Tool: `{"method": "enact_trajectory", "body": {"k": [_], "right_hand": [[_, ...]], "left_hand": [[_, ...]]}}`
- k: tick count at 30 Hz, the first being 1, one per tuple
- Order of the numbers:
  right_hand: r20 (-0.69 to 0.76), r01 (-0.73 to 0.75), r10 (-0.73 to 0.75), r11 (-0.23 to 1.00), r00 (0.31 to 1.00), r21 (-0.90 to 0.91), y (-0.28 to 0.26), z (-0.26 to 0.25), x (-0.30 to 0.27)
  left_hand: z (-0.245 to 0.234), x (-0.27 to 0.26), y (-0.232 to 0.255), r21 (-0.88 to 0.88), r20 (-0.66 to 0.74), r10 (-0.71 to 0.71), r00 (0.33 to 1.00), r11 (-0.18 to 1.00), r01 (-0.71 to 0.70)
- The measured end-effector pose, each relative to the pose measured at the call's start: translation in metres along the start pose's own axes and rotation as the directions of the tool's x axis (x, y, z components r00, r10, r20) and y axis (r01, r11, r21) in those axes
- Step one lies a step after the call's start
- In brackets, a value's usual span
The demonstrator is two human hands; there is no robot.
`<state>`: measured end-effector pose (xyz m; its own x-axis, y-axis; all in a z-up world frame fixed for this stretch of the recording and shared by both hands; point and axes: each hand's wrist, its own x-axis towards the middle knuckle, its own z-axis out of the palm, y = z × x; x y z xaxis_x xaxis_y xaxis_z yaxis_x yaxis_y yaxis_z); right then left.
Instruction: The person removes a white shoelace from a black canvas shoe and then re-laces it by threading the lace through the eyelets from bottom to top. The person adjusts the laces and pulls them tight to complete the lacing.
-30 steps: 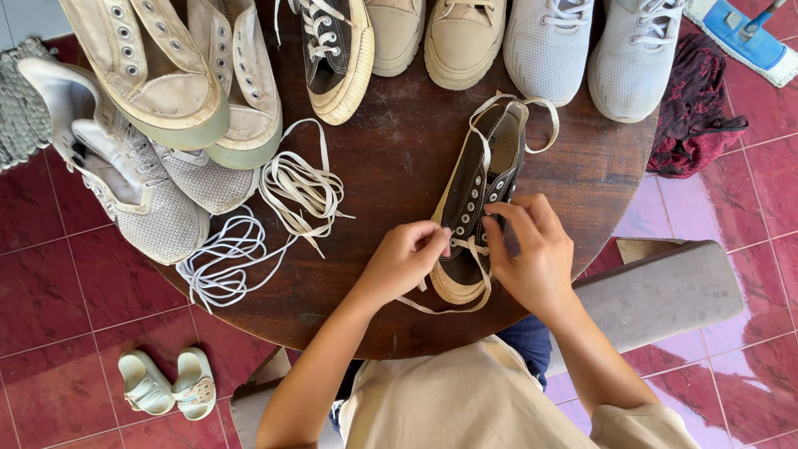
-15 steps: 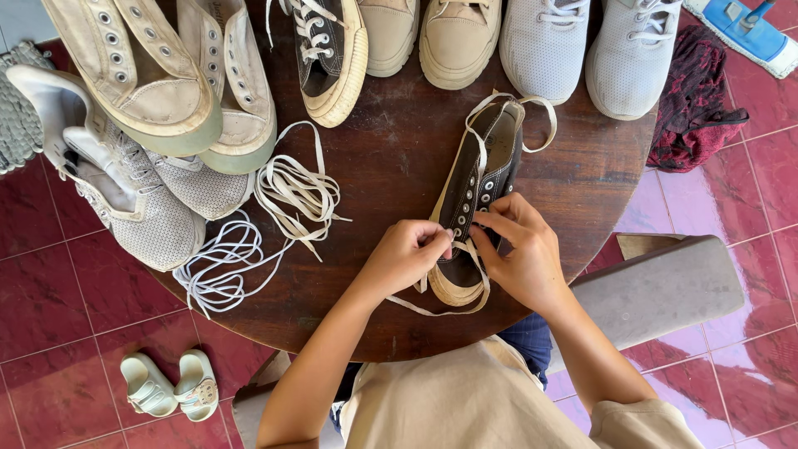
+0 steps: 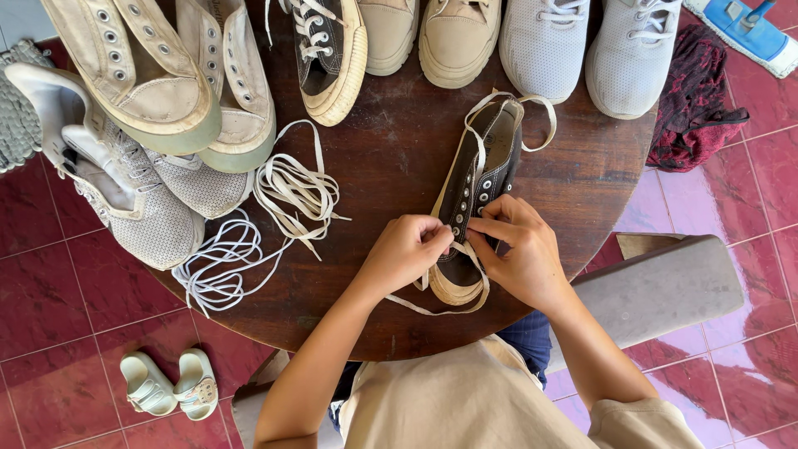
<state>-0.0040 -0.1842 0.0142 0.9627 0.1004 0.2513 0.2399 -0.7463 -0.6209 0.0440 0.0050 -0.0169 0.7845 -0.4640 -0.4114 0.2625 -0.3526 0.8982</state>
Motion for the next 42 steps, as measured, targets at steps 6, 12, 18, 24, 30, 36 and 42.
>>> {"method": "enact_trajectory", "body": {"k": [6,12,18,24,30,36,42], "right_hand": [[0.064,0.024,-0.024,1.0,0.998,0.006,-0.003,-0.009,0.007],[0.043,0.006,-0.01,0.995,0.999,0.096,0.008,-0.024,0.02],[0.193,-0.418,0.374,0.744,0.907,0.521,0.032,-0.036,0.032],[0.219,-0.355,0.29,0.599,0.932,0.717,0.048,-0.023,0.045],[0.247,-0.416,0.342,0.626,0.907,0.66,0.043,-0.014,0.042],[0.196,-0.344,0.305,0.571,0.932,0.745,0.053,-0.02,0.061],[-0.179,-0.11,0.362,0.651,0.915,0.751,0.112,-0.035,0.089]], "left_hand": [[0.005,-0.001,0.001,0.043,-0.057,0.04,0.998,0.998,-0.037],[-0.01,-0.027,-0.018,-0.232,0.069,0.187,0.98,0.958,-0.167],[-0.04,-0.083,-0.004,-0.634,0.077,0.335,0.939,0.743,-0.213],[-0.029,-0.057,0.023,-0.5,0.078,0.299,0.951,0.837,-0.223],[-0.037,-0.077,0.02,-0.661,0.425,0.155,0.892,0.726,0.189],[-0.021,-0.04,0.012,0.123,-0.044,0.657,0.753,0.751,-0.648],[-0.003,-0.028,0.003,0.295,-0.127,0.612,0.781,0.775,-0.559]]}}
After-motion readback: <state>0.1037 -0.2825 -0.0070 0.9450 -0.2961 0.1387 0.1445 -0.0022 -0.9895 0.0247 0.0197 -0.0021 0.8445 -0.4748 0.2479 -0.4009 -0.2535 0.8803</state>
